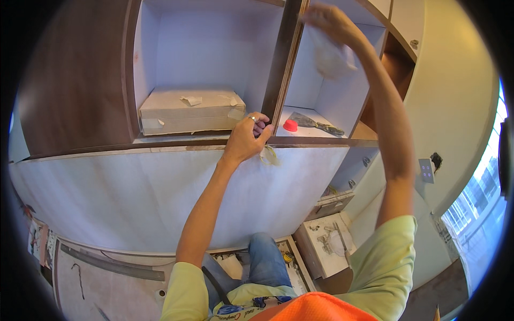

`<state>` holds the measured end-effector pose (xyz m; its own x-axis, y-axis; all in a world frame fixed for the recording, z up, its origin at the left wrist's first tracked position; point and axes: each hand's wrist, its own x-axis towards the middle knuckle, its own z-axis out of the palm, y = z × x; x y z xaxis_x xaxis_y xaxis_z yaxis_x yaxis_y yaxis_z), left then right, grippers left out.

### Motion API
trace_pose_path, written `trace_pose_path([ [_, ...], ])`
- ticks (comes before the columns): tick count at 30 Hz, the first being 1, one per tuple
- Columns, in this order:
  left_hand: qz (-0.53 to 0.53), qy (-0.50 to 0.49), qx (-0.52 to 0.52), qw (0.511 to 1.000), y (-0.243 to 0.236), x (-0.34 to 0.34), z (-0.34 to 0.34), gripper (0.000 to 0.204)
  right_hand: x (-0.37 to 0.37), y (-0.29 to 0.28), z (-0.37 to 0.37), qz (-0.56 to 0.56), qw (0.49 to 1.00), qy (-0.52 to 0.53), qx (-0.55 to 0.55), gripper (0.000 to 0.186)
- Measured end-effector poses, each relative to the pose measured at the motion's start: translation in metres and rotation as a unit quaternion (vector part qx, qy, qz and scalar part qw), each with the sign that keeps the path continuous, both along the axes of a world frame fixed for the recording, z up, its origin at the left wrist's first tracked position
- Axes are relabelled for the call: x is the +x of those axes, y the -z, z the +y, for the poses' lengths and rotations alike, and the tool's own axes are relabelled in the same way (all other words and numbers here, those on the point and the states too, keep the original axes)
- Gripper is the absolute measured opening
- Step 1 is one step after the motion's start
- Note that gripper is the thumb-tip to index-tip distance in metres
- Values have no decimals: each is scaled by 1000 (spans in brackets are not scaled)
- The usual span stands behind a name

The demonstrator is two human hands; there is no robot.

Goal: The person wipes the interior surfaces of a wall-mounted wooden cabinet using a white cloth. They reach up to clean the top shelf and side panels, then move to the lower shelf, repeatedly wiping the same areas with both hands.

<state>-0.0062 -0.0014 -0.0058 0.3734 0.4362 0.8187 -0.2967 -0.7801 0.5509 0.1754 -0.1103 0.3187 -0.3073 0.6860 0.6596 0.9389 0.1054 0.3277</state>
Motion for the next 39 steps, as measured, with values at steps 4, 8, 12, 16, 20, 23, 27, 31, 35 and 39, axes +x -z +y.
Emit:
trace_pose_path([
  [4,-1,5,-7,1000,0,2,0,30,31,10,-27,31,998,-10,-56,31],
  [8,6,-5,-1,1000,-3,3,0,29,26,0,-3,141,973,-107,151,28],
  [12,3,-11,-4,1000,-2,1,1,28,15,29,13,123,983,-79,110,26],
  [16,3,0,-4,1000,-2,1,0,28,25,74,-21,-6,995,-22,-96,22],
  [20,15,-10,-4,1000,-4,3,-2,26,22,60,-19,207,969,-91,99,22],
  [23,19,-15,-1,1000,-3,3,-2,23,11,37,15,180,943,-219,175,26],
  [27,12,-22,-2,1000,-1,1,-2,24,14,69,22,124,985,-80,92,27],
  [31,9,-15,-20,1000,-2,3,-1,24,29,110,-16,22,996,-44,-71,32],
  [35,-5,-26,5,1000,-3,4,-2,24,15,83,-7,125,976,-88,153,30],
  [39,0,-28,2,1000,-1,4,-1,24,-4,59,21,178,945,-163,221,25],
])
